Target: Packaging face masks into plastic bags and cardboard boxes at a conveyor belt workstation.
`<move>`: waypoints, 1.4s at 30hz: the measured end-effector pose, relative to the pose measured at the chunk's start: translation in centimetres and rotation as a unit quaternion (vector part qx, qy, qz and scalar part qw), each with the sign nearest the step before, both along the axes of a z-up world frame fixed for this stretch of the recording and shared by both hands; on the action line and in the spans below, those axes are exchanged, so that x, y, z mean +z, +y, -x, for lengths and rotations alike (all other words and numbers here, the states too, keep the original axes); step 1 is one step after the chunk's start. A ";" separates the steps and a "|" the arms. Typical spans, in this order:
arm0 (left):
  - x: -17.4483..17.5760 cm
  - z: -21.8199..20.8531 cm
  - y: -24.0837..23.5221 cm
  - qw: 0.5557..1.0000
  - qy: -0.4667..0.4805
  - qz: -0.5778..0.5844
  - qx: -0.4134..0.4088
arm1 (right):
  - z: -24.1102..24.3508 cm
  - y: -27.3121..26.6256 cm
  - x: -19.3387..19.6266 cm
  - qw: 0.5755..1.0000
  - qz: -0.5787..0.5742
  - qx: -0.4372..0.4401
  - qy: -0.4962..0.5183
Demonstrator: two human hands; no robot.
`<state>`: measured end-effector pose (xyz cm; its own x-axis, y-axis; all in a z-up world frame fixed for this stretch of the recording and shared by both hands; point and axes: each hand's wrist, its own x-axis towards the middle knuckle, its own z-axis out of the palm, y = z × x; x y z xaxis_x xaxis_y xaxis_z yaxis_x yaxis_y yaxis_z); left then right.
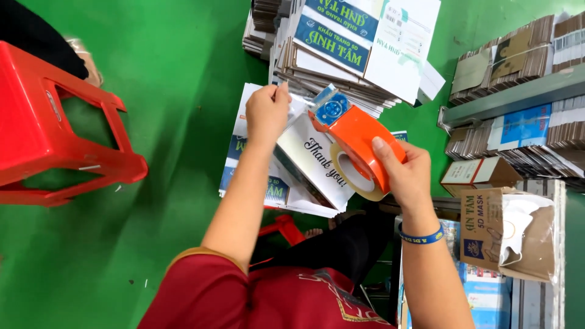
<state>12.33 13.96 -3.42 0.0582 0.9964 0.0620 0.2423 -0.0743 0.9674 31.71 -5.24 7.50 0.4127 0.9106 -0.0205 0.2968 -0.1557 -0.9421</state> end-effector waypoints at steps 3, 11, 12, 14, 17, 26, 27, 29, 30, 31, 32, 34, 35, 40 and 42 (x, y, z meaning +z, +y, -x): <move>0.7 -1.2 -1.1 0.996 -0.042 0.065 0.034 | 0.3 -0.3 -0.5 0.999 -0.007 -0.001 -0.039; -1.4 -3.5 0.0 0.993 0.100 -0.037 0.042 | 1.4 -0.2 2.1 0.997 0.046 -0.046 -0.034; -1.5 -3.5 -0.1 0.994 0.099 -0.034 0.044 | 1.5 -0.3 2.1 0.997 0.048 -0.043 -0.036; -1.4 -3.5 0.1 0.994 0.097 -0.038 0.025 | 1.4 -0.1 2.4 0.988 0.086 -0.068 -0.113; -3.4 -4.3 0.9 0.992 0.095 -0.083 0.016 | 2.0 -0.1 3.0 0.965 0.140 -0.084 -0.207; -2.2 -0.3 1.8 0.974 0.137 0.097 -0.154 | 3.2 2.8 4.2 0.926 0.222 -0.045 -0.302; -2.7 -0.2 2.0 0.973 0.140 0.094 -0.156 | 3.3 2.8 4.2 0.927 0.220 -0.048 -0.299; -3.7 -0.1 2.4 0.939 0.241 0.143 -0.200 | 3.3 2.8 4.2 0.919 0.231 -0.055 -0.314; -4.1 -0.1 2.1 0.938 0.244 0.140 -0.202 | 3.3 2.7 4.3 0.921 0.229 -0.058 -0.311; -4.4 -0.2 2.0 0.969 0.180 0.041 -0.167 | 3.2 2.7 4.4 0.922 0.225 -0.062 -0.309; -4.7 -0.3 1.9 0.984 0.112 -0.058 -0.130 | 3.1 2.7 4.5 0.923 0.222 -0.067 -0.307; -0.8 -0.2 0.7 0.960 0.044 -0.082 -0.264 | 3.1 2.6 4.7 0.928 0.213 -0.057 -0.302; 0.8 -0.1 -0.4 0.917 -0.030 -0.095 -0.386 | 3.2 2.4 4.7 0.930 0.208 -0.041 -0.302; 1.9 -0.8 -1.3 0.927 0.161 -0.086 -0.327 | 3.1 1.3 5.7 0.944 0.217 -0.049 -0.245; 1.9 -0.9 -1.5 0.930 0.179 -0.094 -0.308 | 2.5 0.0 5.8 0.945 0.217 -0.044 -0.241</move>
<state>13.25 12.47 -1.48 0.6645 0.7408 0.0983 0.4023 -0.4655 0.7883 29.22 -5.22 13.34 0.5433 0.8211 -0.1749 0.6426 -0.5408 -0.5427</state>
